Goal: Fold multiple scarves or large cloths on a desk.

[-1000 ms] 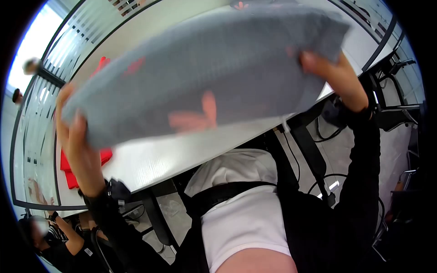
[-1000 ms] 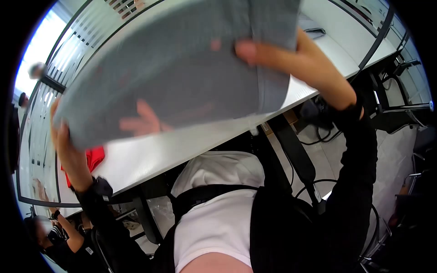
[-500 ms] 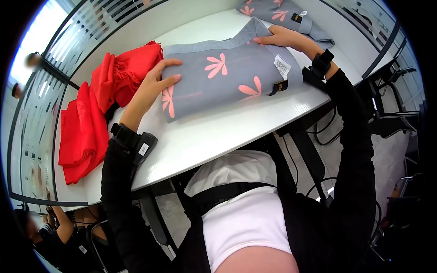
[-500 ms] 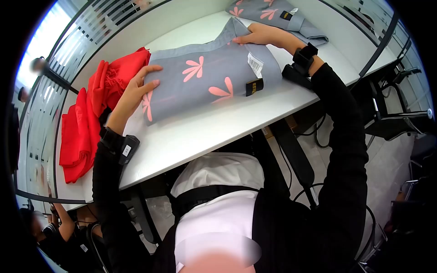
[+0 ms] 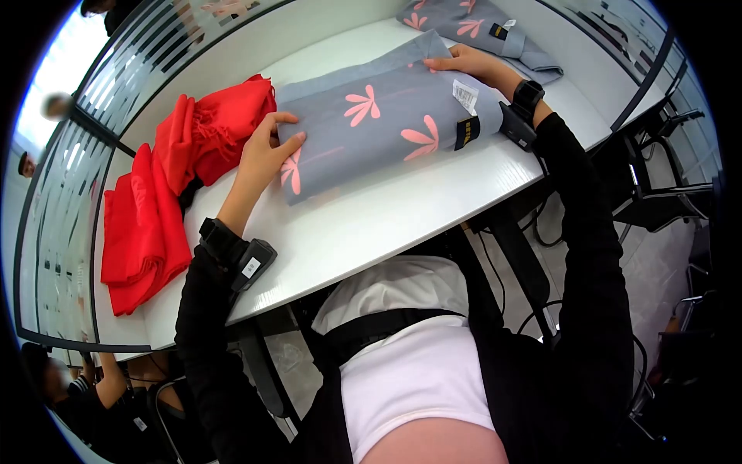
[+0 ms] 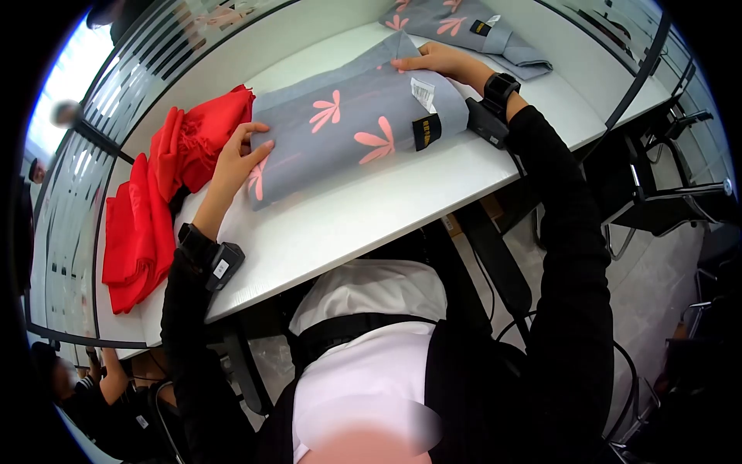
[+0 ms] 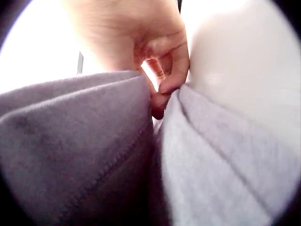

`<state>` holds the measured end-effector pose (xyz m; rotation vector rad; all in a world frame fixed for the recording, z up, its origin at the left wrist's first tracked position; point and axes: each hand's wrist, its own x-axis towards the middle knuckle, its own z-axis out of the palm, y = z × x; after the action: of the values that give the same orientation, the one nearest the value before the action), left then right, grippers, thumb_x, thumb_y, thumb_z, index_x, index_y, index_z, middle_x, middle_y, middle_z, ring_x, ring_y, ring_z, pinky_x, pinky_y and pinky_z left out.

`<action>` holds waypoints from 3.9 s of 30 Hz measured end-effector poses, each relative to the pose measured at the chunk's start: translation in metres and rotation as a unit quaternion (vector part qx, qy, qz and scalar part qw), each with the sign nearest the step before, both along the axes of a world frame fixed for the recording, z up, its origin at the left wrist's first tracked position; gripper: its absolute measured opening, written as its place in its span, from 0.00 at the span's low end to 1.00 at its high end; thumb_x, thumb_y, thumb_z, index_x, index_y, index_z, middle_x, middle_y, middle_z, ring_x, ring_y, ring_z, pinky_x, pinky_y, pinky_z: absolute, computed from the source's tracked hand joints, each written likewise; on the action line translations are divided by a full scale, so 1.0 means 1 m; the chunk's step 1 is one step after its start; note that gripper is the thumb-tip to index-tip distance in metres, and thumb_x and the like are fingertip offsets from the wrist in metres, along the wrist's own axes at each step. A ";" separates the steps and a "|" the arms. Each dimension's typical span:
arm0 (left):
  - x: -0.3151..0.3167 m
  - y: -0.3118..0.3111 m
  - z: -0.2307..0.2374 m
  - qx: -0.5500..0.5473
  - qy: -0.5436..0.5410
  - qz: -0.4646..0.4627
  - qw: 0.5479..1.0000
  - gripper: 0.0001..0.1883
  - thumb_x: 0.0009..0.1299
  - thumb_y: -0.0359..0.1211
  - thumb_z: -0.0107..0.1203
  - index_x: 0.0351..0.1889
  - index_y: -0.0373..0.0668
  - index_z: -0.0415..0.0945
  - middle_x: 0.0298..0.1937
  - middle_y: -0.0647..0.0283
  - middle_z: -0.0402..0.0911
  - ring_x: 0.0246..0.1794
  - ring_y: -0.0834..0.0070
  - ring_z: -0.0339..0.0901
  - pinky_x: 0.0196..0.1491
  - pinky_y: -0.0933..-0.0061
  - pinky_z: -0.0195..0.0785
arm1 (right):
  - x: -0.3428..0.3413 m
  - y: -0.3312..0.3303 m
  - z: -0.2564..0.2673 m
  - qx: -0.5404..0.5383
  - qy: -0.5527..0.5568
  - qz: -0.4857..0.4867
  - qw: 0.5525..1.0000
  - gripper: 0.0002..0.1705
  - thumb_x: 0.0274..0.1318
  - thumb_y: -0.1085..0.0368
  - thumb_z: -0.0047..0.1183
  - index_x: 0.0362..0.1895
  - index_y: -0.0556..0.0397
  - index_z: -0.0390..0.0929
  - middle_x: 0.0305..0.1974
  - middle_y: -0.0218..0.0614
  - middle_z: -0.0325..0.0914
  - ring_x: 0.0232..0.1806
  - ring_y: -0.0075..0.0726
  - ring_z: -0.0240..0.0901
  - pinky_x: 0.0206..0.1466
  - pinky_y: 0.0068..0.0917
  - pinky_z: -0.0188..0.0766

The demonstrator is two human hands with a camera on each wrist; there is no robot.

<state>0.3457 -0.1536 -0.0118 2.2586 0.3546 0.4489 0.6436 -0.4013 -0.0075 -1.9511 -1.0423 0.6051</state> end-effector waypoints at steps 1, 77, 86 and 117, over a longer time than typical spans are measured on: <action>-0.001 -0.001 0.000 0.023 -0.004 0.004 1.000 0.21 0.58 0.35 0.59 0.46 0.38 0.67 0.26 0.69 0.68 0.23 0.84 0.63 0.26 0.81 0.59 | -0.001 -0.002 0.003 -0.012 -0.029 -0.005 1.000 0.26 0.44 0.46 0.60 0.34 0.58 0.77 0.28 0.26 0.74 0.25 0.16 0.67 0.28 0.15 0.62; -0.029 -0.023 0.004 -0.184 0.071 -0.011 0.980 0.37 0.57 0.42 0.61 0.55 0.26 0.56 0.50 0.50 0.68 0.53 0.68 0.66 0.56 0.72 0.58 | -0.084 0.017 -0.004 0.151 0.273 0.049 0.949 0.30 0.43 0.72 0.57 0.54 0.57 0.62 0.47 0.37 0.69 0.47 0.27 0.68 0.50 0.24 0.67; -0.027 -0.035 0.009 -0.463 0.002 -0.097 0.881 0.30 0.62 0.33 0.55 0.59 0.31 0.54 0.56 0.53 0.65 0.57 0.68 0.64 0.60 0.69 0.56 | -0.093 0.014 0.005 0.269 0.258 0.141 0.917 0.18 0.46 0.71 0.56 0.45 0.58 0.73 0.40 0.32 0.76 0.39 0.23 0.73 0.45 0.20 0.69; -0.041 0.008 0.021 -0.129 -0.010 -0.256 0.958 0.16 0.66 0.36 0.44 0.49 0.39 0.70 0.55 0.61 0.70 0.48 0.77 0.70 0.52 0.77 0.64 | -0.096 0.024 0.008 0.099 0.016 0.293 0.951 0.19 0.49 0.70 0.52 0.49 0.48 0.74 0.50 0.31 0.70 0.52 0.28 0.65 0.57 0.27 0.60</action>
<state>0.3046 -0.1460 0.0089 1.9875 -0.1783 0.1406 0.5472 -0.3775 0.0003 -1.4422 -1.6123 0.8087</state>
